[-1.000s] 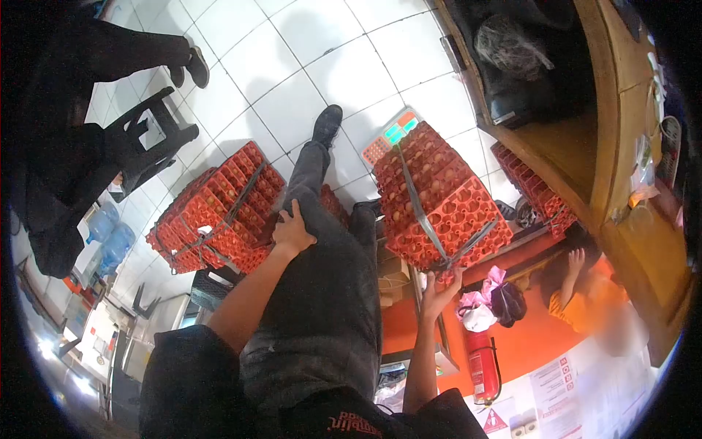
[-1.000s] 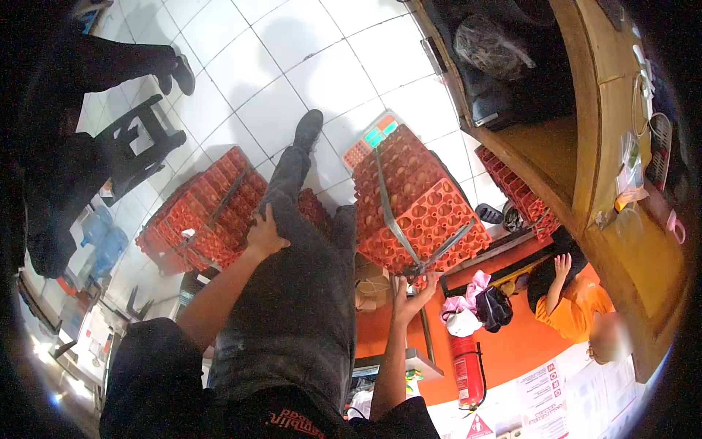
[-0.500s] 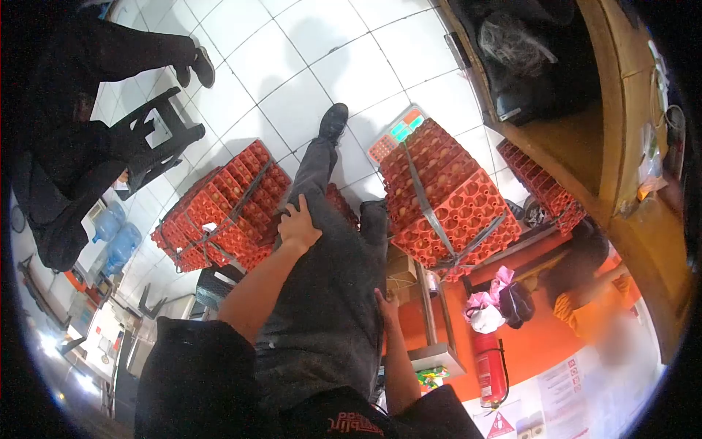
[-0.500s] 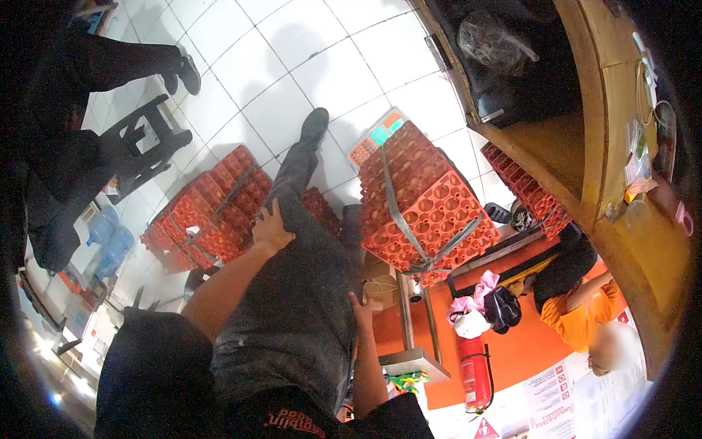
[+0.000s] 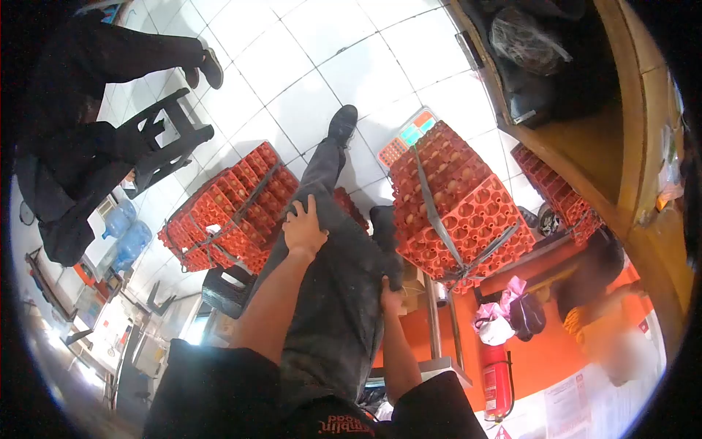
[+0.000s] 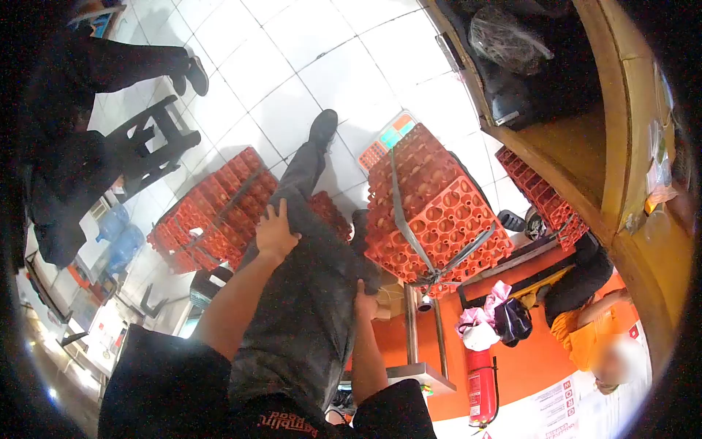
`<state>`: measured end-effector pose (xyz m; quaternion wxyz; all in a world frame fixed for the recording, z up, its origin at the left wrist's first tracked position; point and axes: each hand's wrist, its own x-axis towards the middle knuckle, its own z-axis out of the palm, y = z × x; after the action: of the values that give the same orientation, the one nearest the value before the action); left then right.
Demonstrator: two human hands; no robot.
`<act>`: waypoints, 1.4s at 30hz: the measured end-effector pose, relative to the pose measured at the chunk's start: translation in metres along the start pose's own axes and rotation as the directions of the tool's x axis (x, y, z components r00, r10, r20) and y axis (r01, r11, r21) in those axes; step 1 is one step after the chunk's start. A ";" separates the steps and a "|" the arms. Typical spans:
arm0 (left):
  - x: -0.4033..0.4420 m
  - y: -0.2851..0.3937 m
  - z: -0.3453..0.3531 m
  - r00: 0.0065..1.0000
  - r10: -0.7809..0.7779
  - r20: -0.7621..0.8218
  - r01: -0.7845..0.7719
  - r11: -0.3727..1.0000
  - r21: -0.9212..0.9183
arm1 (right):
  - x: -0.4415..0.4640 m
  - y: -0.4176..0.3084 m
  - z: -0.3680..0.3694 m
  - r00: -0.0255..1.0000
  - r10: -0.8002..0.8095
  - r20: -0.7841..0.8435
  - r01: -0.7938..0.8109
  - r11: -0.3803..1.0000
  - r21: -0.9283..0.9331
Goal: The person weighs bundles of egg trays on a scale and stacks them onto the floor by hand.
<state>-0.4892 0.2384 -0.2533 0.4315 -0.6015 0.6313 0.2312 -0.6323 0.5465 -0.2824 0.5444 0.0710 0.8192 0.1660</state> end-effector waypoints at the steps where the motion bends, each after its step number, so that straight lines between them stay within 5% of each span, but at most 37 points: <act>1: -0.001 0.000 -0.001 1.000 0.005 0.003 -0.005 1.000 -0.003 | 0.001 0.001 0.001 0.998 -0.041 -0.037 0.041 0.999 -0.014; 13: -0.006 -0.004 0.017 1.000 0.008 -0.016 -0.008 1.000 -0.009 | -0.005 0.012 0.022 0.984 0.021 -0.177 -0.006 0.996 0.088; 17: -0.010 -0.010 0.007 0.998 -0.056 0.005 0.056 0.998 0.022 | 0.010 0.025 0.037 0.989 -0.132 -0.063 0.140 0.980 0.141; 21: -0.009 0.002 0.006 0.998 0.020 0.061 -0.020 1.000 -0.012 | 0.028 0.043 0.041 0.986 -0.019 -0.164 0.049 0.982 0.184; 23: -0.007 0.002 0.010 1.000 -0.004 0.017 0.004 1.000 -0.011 | 0.036 0.046 0.050 0.968 -0.051 -0.244 0.041 0.998 -0.044; 27: -0.009 0.005 0.004 1.000 0.008 -0.006 -0.008 1.000 -0.023 | 0.003 0.016 0.025 0.975 0.008 -0.222 0.007 0.998 0.067; 30: -0.010 0.009 0.001 0.998 0.021 -0.058 -0.025 0.998 -0.065 | 0.040 0.048 0.048 0.955 -0.151 -0.256 0.184 0.977 0.110; 32: -0.011 0.007 0.005 0.990 0.063 -0.123 -0.076 0.992 -0.102 | -0.011 0.000 -0.002 0.994 -0.065 -0.090 0.079 0.984 0.161; 33: -0.009 0.012 -0.017 0.998 0.003 0.067 0.002 0.997 -0.078 | -0.036 -0.024 -0.026 0.997 -0.061 -0.049 0.069 0.984 0.166; 34: -0.011 0.016 -0.005 0.997 -0.023 -0.072 0.023 1.000 0.002 | -0.039 -0.021 -0.026 0.977 -0.200 -0.073 0.213 0.928 0.305; 35: -0.008 0.016 0.004 0.999 0.003 -0.032 -0.003 1.000 -0.020 | -0.041 -0.018 -0.025 0.937 -0.335 -0.095 0.342 0.832 0.436; 36: -0.007 0.019 0.010 1.000 -0.011 -0.024 0.011 1.000 -0.001 | 0.006 0.008 -0.001 0.993 -0.114 -0.014 0.113 0.944 0.309; 39: -0.005 0.020 0.008 1.000 -0.003 0.002 0.003 1.000 0.014 | 0.019 0.016 0.003 0.998 -0.015 0.057 -0.002 0.961 0.276; 42: -0.006 0.021 0.009 0.999 0.021 0.025 -0.021 1.000 0.012 | -0.006 0.000 -0.015 0.995 -0.075 0.065 0.059 0.973 0.225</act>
<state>-0.5078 0.2527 -0.2582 0.4406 -0.5893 0.6335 0.2394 -0.6440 0.5421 -0.2717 0.5677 0.1099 0.8142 0.0520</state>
